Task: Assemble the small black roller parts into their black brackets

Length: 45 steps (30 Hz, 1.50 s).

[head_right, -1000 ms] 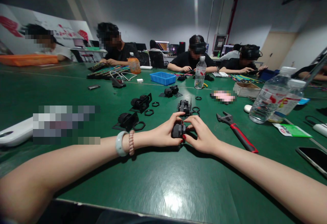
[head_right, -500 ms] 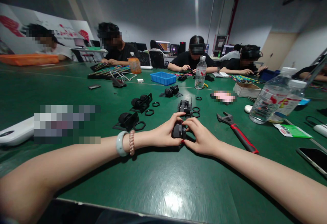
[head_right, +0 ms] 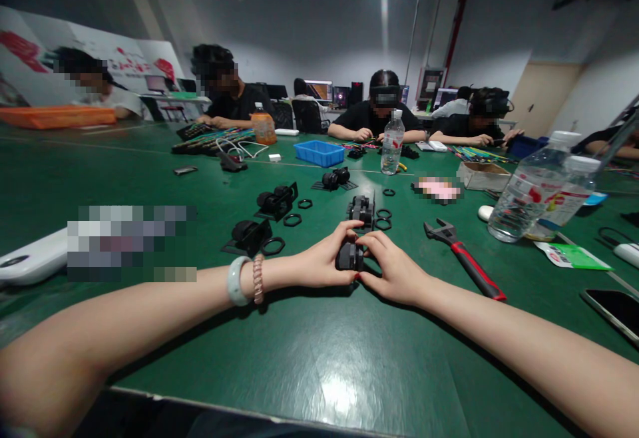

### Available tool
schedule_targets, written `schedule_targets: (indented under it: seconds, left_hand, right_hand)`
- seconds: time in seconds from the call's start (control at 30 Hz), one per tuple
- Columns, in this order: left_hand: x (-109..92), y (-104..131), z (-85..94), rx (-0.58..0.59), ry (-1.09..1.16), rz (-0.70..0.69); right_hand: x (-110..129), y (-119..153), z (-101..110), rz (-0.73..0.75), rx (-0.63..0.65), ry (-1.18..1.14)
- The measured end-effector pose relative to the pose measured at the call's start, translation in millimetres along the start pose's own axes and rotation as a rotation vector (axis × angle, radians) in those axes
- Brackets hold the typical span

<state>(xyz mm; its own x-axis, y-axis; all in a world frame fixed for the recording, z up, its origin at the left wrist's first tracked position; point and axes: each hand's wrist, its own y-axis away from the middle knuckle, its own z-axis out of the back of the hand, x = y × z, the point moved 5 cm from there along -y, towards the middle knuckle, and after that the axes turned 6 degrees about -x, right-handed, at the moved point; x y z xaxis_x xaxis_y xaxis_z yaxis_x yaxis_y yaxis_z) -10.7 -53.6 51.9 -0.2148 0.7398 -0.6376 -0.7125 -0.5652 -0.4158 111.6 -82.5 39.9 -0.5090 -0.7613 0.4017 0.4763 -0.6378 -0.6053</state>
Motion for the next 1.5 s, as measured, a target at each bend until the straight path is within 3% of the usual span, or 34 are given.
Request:
schedule_targets:
  seconds: [1.5]
  left_hand:
    - [0.9,-0.1,-0.3,0.013,-0.043,0.007]
  right_hand:
    - [1.5,0.3,2.7,-0.012,-0.014,0.009]
